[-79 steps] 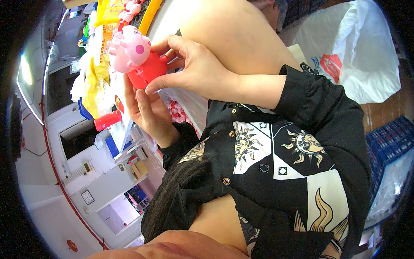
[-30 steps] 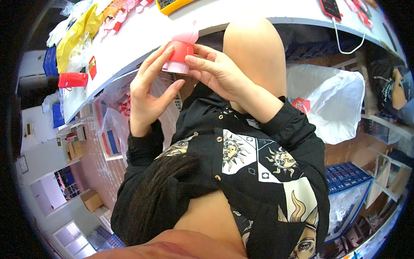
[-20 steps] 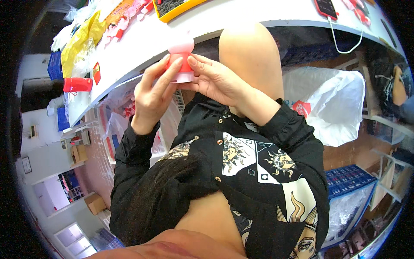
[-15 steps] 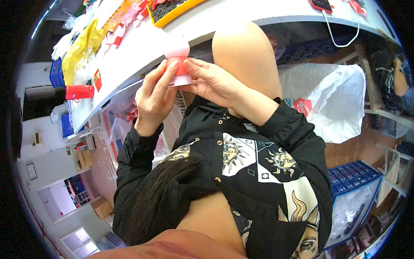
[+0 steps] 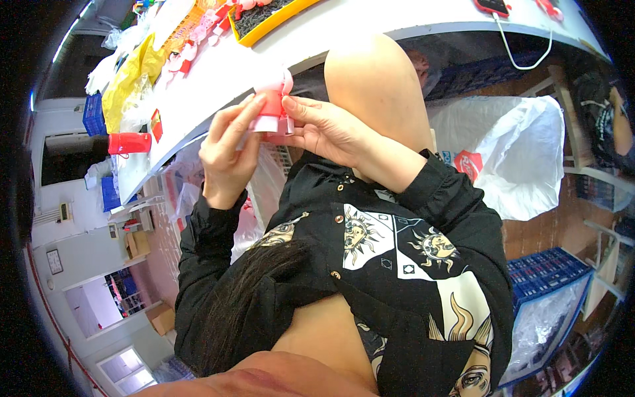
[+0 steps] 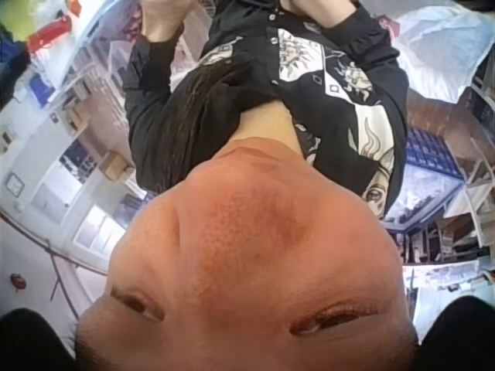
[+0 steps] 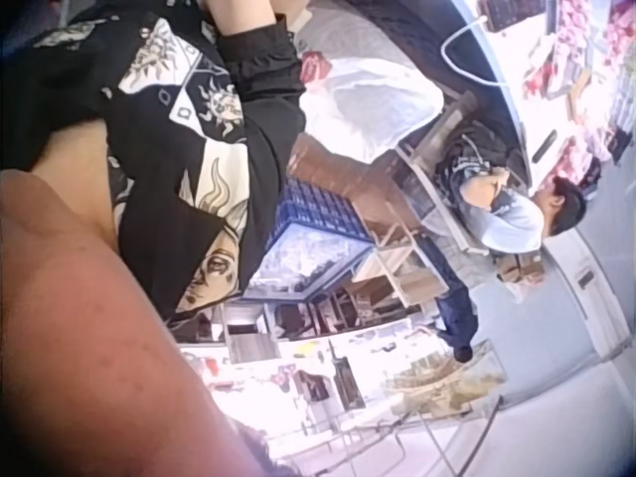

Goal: The person assembles plastic toys by hand, picking up components from the table and fitting the pieces together.

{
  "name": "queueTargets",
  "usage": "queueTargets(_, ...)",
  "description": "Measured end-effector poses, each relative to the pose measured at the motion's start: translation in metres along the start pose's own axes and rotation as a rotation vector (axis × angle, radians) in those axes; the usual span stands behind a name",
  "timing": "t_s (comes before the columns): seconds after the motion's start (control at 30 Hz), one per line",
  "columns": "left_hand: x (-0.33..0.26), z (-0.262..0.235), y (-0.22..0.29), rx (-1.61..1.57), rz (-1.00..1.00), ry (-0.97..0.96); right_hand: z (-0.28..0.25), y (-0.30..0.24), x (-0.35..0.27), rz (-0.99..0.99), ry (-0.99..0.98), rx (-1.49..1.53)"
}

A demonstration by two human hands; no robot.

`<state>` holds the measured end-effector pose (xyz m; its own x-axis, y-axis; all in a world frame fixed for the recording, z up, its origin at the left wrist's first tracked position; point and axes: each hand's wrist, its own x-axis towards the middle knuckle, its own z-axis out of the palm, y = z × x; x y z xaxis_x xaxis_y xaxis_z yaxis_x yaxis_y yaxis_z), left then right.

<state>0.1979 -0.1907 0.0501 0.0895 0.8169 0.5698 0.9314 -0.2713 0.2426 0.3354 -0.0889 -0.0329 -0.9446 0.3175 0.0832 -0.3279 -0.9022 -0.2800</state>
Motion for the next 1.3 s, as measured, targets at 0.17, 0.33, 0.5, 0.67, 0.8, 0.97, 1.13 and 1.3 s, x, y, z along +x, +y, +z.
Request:
queueTargets(0.17,0.003,-0.004,0.002,-0.031,-0.009,0.016,0.002,0.0,0.001,-0.004,0.01,-0.012)
queueTargets(0.33,0.009,-0.002,0.001,-0.04,-0.033,0.167,0.009,-0.003,0.003,-0.016,-0.033,0.061)
queueTargets(0.5,0.029,0.009,-0.016,-0.219,-0.122,0.391,0.011,-0.008,0.003,-0.047,-0.008,0.095)
queueTargets(0.67,0.043,0.007,-0.072,-0.23,-0.183,0.606,0.008,-0.012,-0.001,-0.015,-0.054,0.137)
queueTargets(0.8,0.018,0.021,-0.132,0.156,-0.157,0.382,0.01,-0.013,-0.002,-0.035,-0.104,0.096)
queueTargets(0.97,-0.002,0.031,-0.144,0.225,-0.386,0.115,0.01,-0.015,-0.006,-0.031,-0.109,0.065)
queueTargets(1.13,0.022,0.027,-0.155,0.218,-0.309,0.198,0.012,-0.017,-0.006,-0.036,-0.088,0.029)
queueTargets(1.3,0.101,0.026,-0.166,-0.058,-0.19,0.18,0.016,-0.015,-0.007,-0.036,-0.056,-0.01)
